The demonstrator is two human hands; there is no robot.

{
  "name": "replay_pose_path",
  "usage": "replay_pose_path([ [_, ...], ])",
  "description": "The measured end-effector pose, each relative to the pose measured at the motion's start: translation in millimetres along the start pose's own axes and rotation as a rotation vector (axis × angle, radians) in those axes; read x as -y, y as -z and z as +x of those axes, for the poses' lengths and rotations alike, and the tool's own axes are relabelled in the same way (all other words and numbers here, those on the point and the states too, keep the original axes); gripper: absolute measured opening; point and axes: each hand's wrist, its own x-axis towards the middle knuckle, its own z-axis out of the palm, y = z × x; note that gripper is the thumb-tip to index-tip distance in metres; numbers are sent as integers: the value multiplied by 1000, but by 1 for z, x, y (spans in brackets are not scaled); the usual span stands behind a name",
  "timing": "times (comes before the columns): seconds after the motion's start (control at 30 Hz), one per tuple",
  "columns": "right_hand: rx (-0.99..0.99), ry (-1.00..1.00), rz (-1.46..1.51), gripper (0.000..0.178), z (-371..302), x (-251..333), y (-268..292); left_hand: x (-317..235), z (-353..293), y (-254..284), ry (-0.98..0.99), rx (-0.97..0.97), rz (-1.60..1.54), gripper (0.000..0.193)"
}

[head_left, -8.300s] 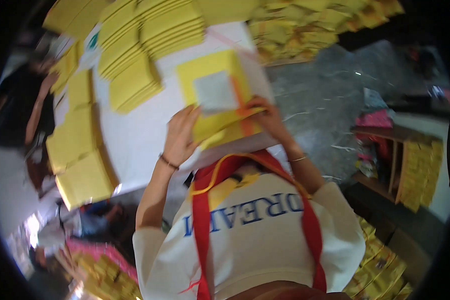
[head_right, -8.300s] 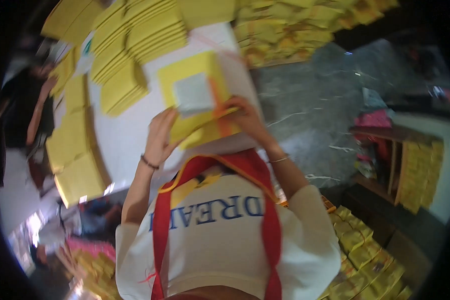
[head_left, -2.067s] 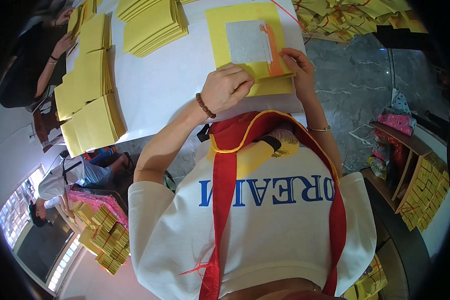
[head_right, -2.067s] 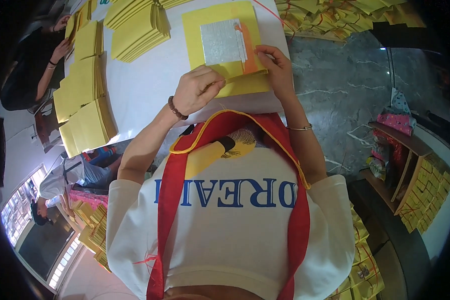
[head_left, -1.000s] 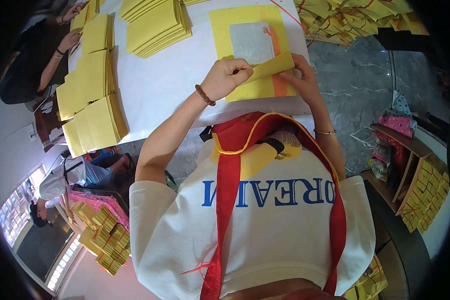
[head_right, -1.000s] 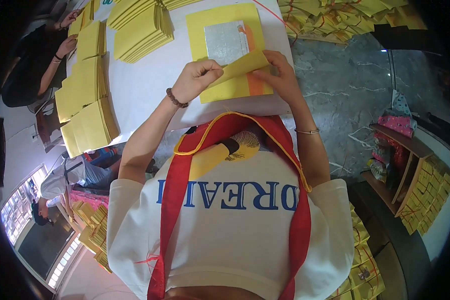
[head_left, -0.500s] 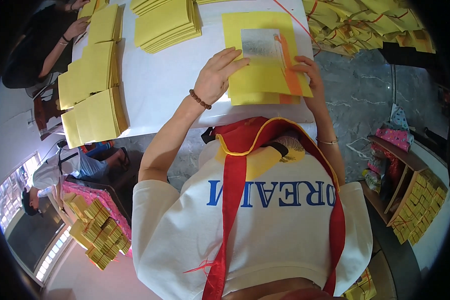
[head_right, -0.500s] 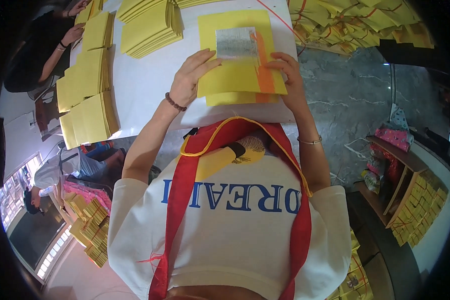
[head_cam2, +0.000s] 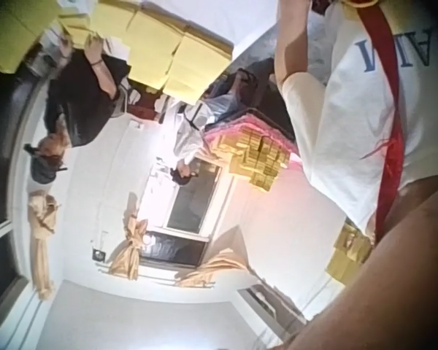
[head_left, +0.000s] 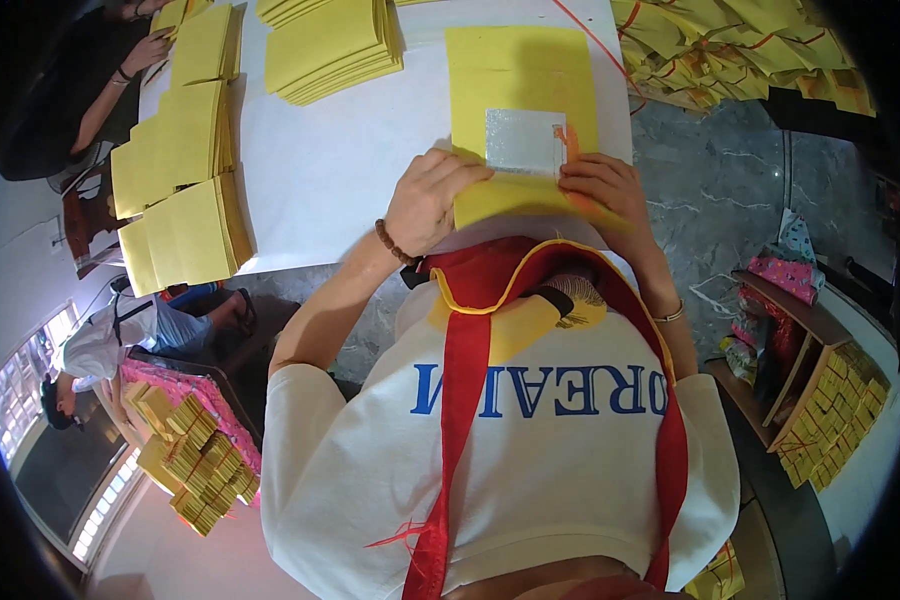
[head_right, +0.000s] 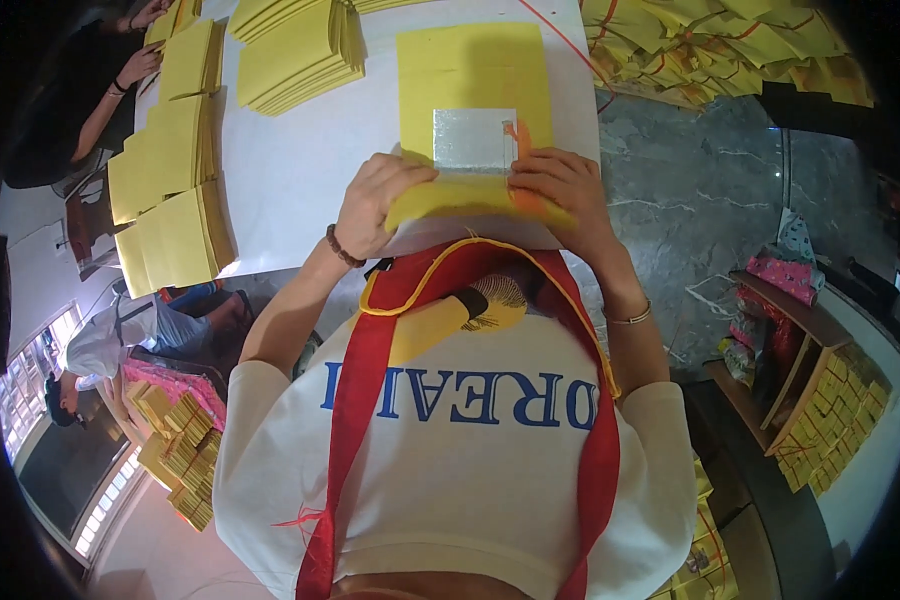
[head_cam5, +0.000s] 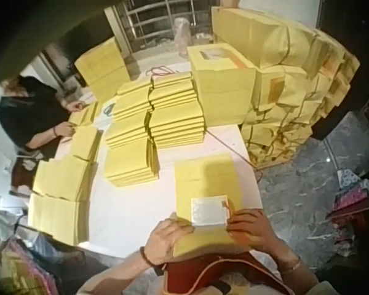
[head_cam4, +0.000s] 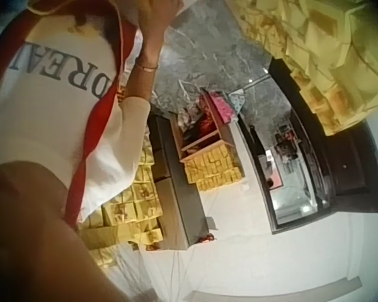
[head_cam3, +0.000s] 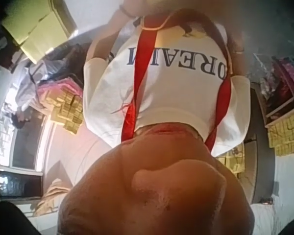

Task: Folding yellow paper sheets with a silver foil center at a workspace.

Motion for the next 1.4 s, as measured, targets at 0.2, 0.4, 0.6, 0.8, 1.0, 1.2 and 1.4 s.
replay_pose_path([
  [0.2, -189, -649, 708, 35, 21, 10, -5, 6, 22, -2, 485, 27, -175, 20],
  [0.4, -386, -718, 753, 45, 27, 13, -15, 13, 34, -7, 762, 37, -387, 25],
  [0.6, -354, -757, 611, 43, 29, -4, -26, 34, 34, -26, 757, -96, -565, 28],
  [0.8, -337, -854, 665, 43, 38, 1, -21, 34, 40, -22, 878, -73, -733, 27],
  [1.0, -296, -871, 642, 43, 40, -1, -19, 21, 49, -3, 960, -84, -750, 34],
  [1.2, -345, -830, 598, 43, 41, -4, -23, -15, 76, -12, 141, -2, 425, 55],
  [1.4, -229, -643, -95, 53, 49, 23, -12, 7, 61, -47, 115, 96, 390, 61],
])
